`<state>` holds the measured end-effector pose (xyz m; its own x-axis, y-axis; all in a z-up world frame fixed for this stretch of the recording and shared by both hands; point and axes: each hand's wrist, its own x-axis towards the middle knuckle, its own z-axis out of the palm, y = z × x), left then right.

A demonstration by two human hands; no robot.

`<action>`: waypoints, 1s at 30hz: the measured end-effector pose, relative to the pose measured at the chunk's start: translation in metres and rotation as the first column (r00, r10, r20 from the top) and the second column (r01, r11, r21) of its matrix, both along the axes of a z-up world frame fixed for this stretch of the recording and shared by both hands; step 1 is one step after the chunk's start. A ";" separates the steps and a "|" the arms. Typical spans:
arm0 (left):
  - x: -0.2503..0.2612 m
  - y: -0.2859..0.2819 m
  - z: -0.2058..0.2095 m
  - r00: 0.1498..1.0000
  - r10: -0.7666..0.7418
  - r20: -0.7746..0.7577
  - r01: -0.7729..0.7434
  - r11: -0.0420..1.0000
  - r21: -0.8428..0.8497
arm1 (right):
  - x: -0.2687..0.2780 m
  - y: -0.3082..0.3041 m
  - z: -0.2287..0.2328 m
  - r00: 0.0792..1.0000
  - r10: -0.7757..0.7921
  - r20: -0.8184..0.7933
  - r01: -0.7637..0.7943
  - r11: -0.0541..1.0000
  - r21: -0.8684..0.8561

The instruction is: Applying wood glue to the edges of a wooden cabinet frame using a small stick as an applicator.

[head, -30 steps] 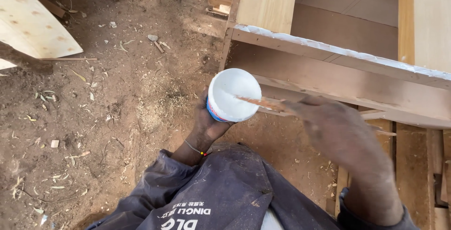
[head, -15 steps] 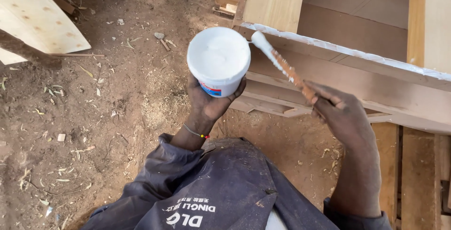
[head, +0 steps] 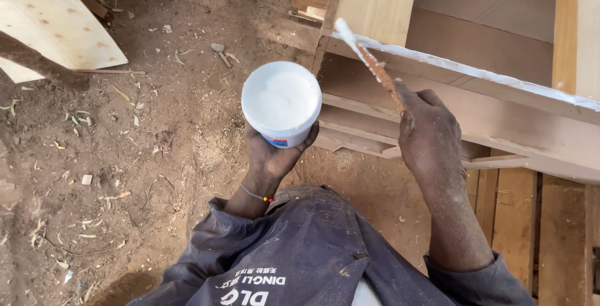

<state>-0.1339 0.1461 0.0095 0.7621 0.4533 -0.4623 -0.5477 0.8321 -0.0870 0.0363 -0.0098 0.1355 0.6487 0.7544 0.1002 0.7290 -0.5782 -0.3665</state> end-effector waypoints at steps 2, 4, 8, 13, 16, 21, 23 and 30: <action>-0.003 -0.002 0.001 1.000 0.012 -0.004 -0.012 1.000 -0.026 | -0.004 0.003 0.007 1.000 0.004 -0.026 -0.004 1.000 0.010; -0.007 -0.003 0.001 1.000 0.019 -0.011 -0.020 0.998 -0.052 | -0.004 0.007 0.007 0.998 0.005 -0.055 -0.004 1.000 0.019; -0.010 -0.005 0.000 0.999 0.015 -0.052 -0.018 0.998 -0.057 | -0.002 0.010 -0.003 0.999 0.039 0.005 -0.039 0.999 0.006; -0.009 -0.003 -0.001 0.999 0.014 -0.037 -0.016 0.999 -0.039 | 0.009 0.012 -0.014 0.997 0.031 0.077 -0.033 0.999 0.021; -0.008 -0.003 -0.003 1.000 0.016 -0.018 -0.016 0.999 -0.042 | 0.008 0.013 -0.011 0.994 0.060 0.089 -0.061 0.998 0.012; -0.009 -0.004 0.002 1.000 -0.002 -0.020 0.001 1.000 -0.018 | 0.013 0.005 -0.011 0.994 0.064 0.091 -0.068 0.997 0.042; -0.009 -0.004 -0.001 1.000 -0.004 -0.018 0.003 1.000 -0.016 | 0.015 0.001 -0.015 0.993 0.073 0.089 -0.077 0.996 0.035; -0.008 -0.006 -0.004 1.000 -0.013 -0.009 0.013 1.000 -0.023 | 0.020 0.001 -0.017 0.989 0.113 0.092 -0.115 0.993 0.025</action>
